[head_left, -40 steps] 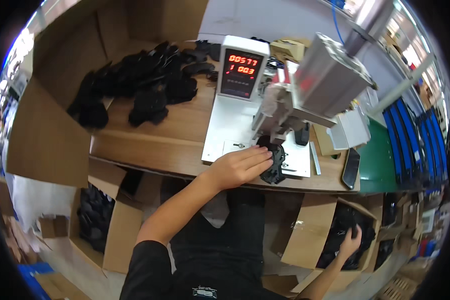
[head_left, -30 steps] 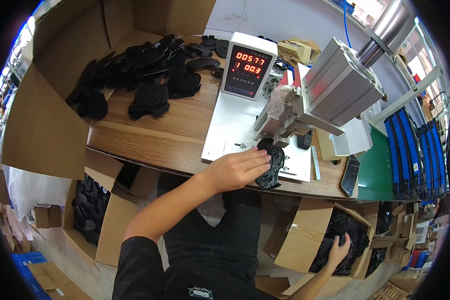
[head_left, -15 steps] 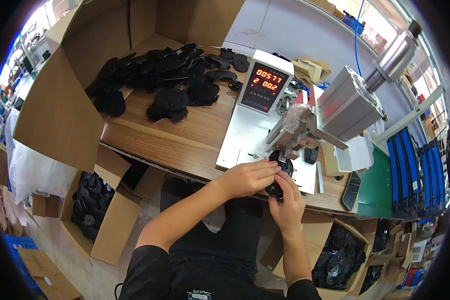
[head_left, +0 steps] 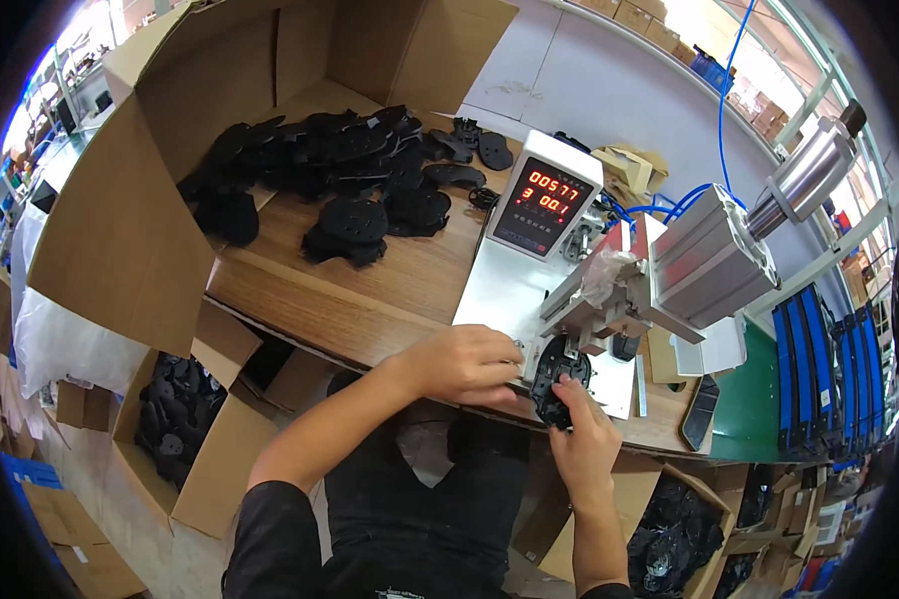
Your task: Assembling black plastic components using a pneumatic press machine.
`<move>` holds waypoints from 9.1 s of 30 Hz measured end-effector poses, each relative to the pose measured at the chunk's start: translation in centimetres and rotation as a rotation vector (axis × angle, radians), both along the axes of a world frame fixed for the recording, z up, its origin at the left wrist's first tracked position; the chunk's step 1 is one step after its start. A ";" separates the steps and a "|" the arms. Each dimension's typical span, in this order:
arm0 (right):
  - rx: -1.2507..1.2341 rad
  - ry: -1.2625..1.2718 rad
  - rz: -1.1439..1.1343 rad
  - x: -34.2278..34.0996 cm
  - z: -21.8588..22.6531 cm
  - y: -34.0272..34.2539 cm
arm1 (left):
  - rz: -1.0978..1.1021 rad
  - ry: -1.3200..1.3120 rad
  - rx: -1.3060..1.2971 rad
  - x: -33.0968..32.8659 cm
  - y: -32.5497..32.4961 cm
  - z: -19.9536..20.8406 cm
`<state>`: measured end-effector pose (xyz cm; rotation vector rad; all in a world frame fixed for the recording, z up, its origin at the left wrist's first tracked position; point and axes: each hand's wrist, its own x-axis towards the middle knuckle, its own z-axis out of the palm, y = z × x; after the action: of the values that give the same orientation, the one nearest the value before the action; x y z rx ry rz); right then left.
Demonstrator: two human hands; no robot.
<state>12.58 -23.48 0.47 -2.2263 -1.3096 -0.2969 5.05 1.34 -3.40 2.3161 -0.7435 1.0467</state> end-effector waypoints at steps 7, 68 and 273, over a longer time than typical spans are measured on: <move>-0.011 -0.006 -0.003 0.0 0.5 0.5 | 0.373 0.259 -0.703 -1.4 1.9 -1.4; 0.571 0.572 0.740 -6.5 2.3 11.4 | 0.831 0.282 0.030 -8.6 15.1 0.0; -0.492 -0.187 0.010 -1.5 4.8 1.6 | -0.590 1.281 -1.665 -28.3 -12.4 -8.0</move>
<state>11.05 -21.86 5.26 -2.6454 -1.6330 -0.1957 -23.23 -11.04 -11.44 0.7405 0.1185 -0.2861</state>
